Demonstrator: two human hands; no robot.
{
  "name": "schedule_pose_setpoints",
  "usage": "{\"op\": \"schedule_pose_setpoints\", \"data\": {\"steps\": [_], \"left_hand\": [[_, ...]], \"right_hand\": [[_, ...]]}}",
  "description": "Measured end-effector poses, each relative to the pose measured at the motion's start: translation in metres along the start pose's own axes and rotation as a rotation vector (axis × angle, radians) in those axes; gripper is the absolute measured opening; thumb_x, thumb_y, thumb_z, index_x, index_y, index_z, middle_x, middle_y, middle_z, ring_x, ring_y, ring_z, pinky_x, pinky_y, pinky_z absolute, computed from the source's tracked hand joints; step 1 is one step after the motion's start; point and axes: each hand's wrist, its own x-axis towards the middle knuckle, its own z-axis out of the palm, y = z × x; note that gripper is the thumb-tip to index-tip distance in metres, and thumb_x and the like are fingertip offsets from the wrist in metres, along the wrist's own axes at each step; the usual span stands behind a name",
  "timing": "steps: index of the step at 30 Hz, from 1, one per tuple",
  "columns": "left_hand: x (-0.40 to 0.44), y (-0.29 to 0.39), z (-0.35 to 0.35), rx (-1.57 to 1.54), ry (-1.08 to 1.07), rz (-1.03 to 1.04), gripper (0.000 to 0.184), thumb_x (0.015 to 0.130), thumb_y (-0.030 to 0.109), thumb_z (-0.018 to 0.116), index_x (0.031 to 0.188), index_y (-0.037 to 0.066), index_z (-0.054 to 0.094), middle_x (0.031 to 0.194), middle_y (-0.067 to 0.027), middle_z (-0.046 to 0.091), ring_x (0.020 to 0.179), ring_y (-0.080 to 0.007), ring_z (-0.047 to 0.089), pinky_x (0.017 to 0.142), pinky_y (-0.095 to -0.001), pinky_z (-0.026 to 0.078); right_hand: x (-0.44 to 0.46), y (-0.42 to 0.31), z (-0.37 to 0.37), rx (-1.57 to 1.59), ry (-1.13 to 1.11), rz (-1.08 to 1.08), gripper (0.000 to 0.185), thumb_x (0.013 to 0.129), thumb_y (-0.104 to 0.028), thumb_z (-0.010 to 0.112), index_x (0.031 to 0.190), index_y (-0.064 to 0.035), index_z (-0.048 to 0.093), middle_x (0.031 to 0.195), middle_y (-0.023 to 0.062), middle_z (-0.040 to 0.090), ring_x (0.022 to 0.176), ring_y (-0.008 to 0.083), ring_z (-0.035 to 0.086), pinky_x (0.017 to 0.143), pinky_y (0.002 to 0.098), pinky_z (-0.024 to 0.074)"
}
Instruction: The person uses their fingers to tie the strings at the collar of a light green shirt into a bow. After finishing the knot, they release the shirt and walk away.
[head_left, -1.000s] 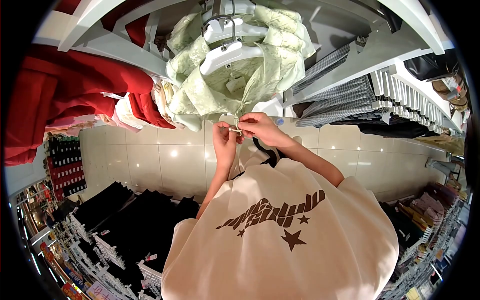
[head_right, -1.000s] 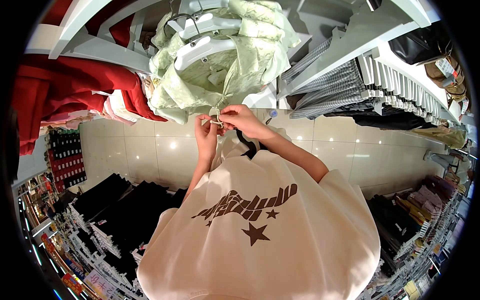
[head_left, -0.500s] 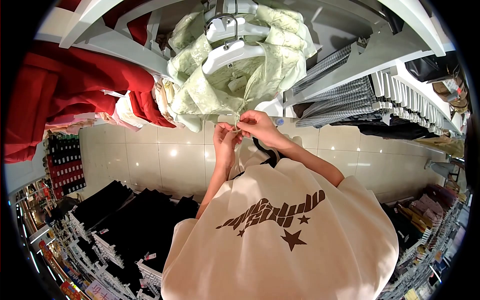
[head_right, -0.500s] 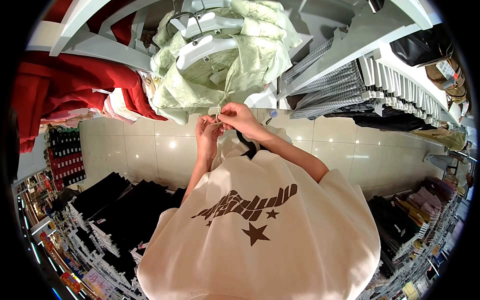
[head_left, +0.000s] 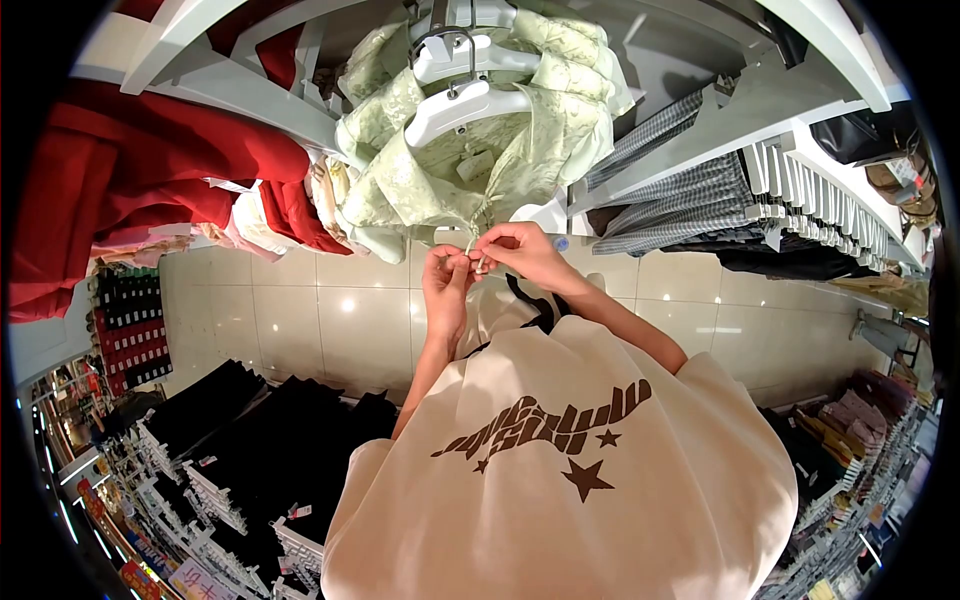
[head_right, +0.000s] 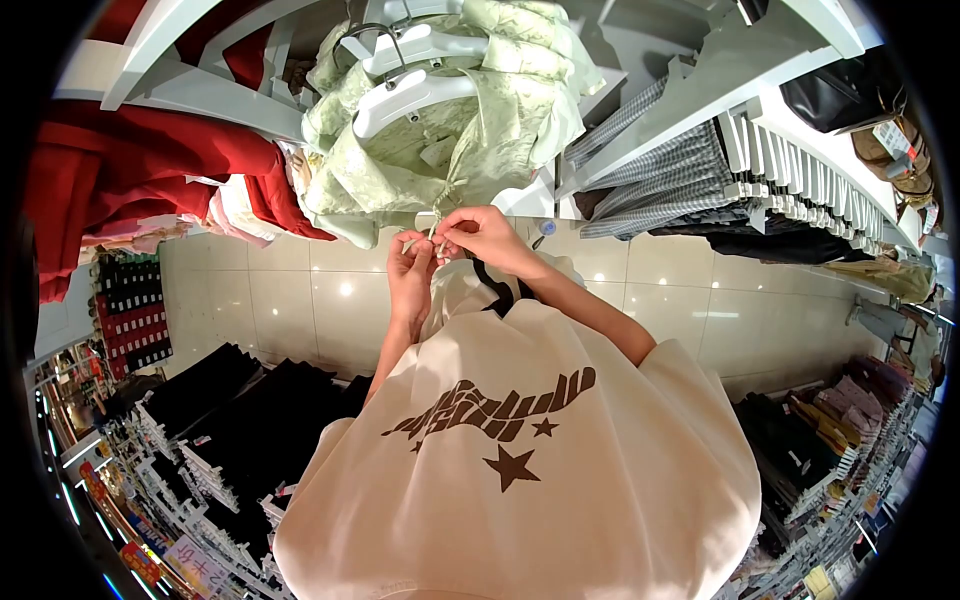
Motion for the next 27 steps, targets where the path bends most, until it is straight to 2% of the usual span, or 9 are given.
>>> {"op": "schedule_pose_setpoints", "data": {"steps": [2, 5, 7, 10, 13, 17, 19, 26, 27], "left_hand": [[0.000, -0.001, -0.001, 0.008, 0.016, 0.009, 0.009, 0.108, 0.002, 0.055, 0.115, 0.000, 0.061, 0.106, -0.0108, 0.075, 0.088, -0.0162, 0.069, 0.081, -0.0296, 0.055], [0.001, -0.005, -0.002, 0.197, -0.061, 0.076, 0.009, 0.108, 0.002, 0.056, 0.112, -0.002, 0.063, 0.104, -0.0105, 0.074, 0.092, -0.0166, 0.070, 0.083, -0.0301, 0.057], [0.001, -0.008, -0.002, 0.222, -0.071, 0.079, 0.010, 0.106, 0.002, 0.061, 0.112, -0.004, 0.067, 0.103, -0.0112, 0.075, 0.092, -0.0167, 0.070, 0.084, -0.0301, 0.058], [0.002, -0.011, -0.004, 0.173, -0.011, 0.066, 0.013, 0.103, 0.003, 0.066, 0.113, -0.005, 0.070, 0.103, -0.0111, 0.075, 0.093, -0.0164, 0.070, 0.086, -0.0297, 0.058], [0.001, -0.008, -0.002, 0.126, 0.010, 0.067, 0.016, 0.102, 0.002, 0.067, 0.116, -0.005, 0.071, 0.102, -0.0099, 0.076, 0.090, -0.0143, 0.069, 0.086, -0.0289, 0.057], [0.001, -0.006, 0.002, 0.149, -0.001, 0.072, 0.014, 0.101, 0.002, 0.069, 0.113, -0.005, 0.071, 0.102, -0.0102, 0.075, 0.094, -0.0151, 0.070, 0.087, -0.0283, 0.057], [0.003, -0.008, 0.000, 0.154, 0.021, 0.096, 0.013, 0.102, 0.003, 0.069, 0.112, -0.005, 0.072, 0.101, -0.0096, 0.075, 0.092, -0.0146, 0.071, 0.087, -0.0279, 0.057], [0.002, -0.001, 0.004, 0.214, -0.001, 0.102, 0.014, 0.103, 0.005, 0.067, 0.113, -0.004, 0.071, 0.098, -0.0091, 0.075, 0.085, -0.0146, 0.071, 0.081, -0.0286, 0.058], [0.003, -0.001, 0.003, 0.215, -0.014, 0.114, 0.014, 0.104, 0.006, 0.067, 0.113, -0.003, 0.070, 0.096, -0.0089, 0.074, 0.083, -0.0144, 0.069, 0.079, -0.0285, 0.058]], "right_hand": [[-0.001, 0.000, -0.001, 0.059, -0.022, 0.001, 0.017, 0.102, -0.004, 0.067, 0.113, 0.0081, 0.069, 0.099, 0.0117, 0.075, 0.082, 0.0128, 0.069, 0.075, 0.0292, 0.0610], [-0.001, 0.001, -0.001, 0.192, 0.023, 0.039, 0.020, 0.101, -0.003, 0.068, 0.115, 0.0093, 0.070, 0.100, 0.0129, 0.075, 0.084, 0.0136, 0.071, 0.077, 0.0290, 0.0618], [-0.003, -0.002, 0.005, 0.168, 0.108, 0.058, 0.021, 0.099, -0.002, 0.070, 0.116, 0.0101, 0.070, 0.099, 0.0130, 0.076, 0.085, 0.0142, 0.073, 0.076, 0.0272, 0.0615], [-0.003, -0.005, 0.008, 0.065, 0.105, 0.058, 0.021, 0.098, -0.004, 0.073, 0.115, 0.0069, 0.072, 0.097, 0.0113, 0.076, 0.087, 0.0143, 0.073, 0.080, 0.0266, 0.0594], [-0.005, -0.008, 0.010, -0.076, 0.150, 0.008, 0.020, 0.097, -0.006, 0.074, 0.113, 0.0066, 0.073, 0.095, 0.0112, 0.077, 0.085, 0.0141, 0.073, 0.078, 0.0264, 0.0595], [-0.003, -0.005, 0.008, -0.085, 0.158, -0.013, 0.018, 0.096, -0.007, 0.076, 0.110, 0.0059, 0.075, 0.096, 0.0106, 0.077, 0.086, 0.0127, 0.073, 0.078, 0.0257, 0.0592], [-0.002, -0.008, 0.009, -0.267, 0.192, -0.045, 0.018, 0.095, -0.006, 0.077, 0.108, 0.0057, 0.076, 0.095, 0.0092, 0.078, 0.086, 0.0109, 0.073, 0.078, 0.0251, 0.0589], [-0.002, -0.011, 0.006, -0.291, 0.174, 0.014, 0.021, 0.097, -0.010, 0.075, 0.109, 0.0059, 0.076, 0.097, 0.0090, 0.078, 0.088, 0.0113, 0.073, 0.081, 0.0264, 0.0588], [-0.002, -0.008, 0.005, -0.209, 0.124, 0.039, 0.021, 0.097, -0.010, 0.074, 0.111, 0.0059, 0.075, 0.099, 0.0096, 0.078, 0.091, 0.0122, 0.072, 0.083, 0.0270, 0.0583]]}}
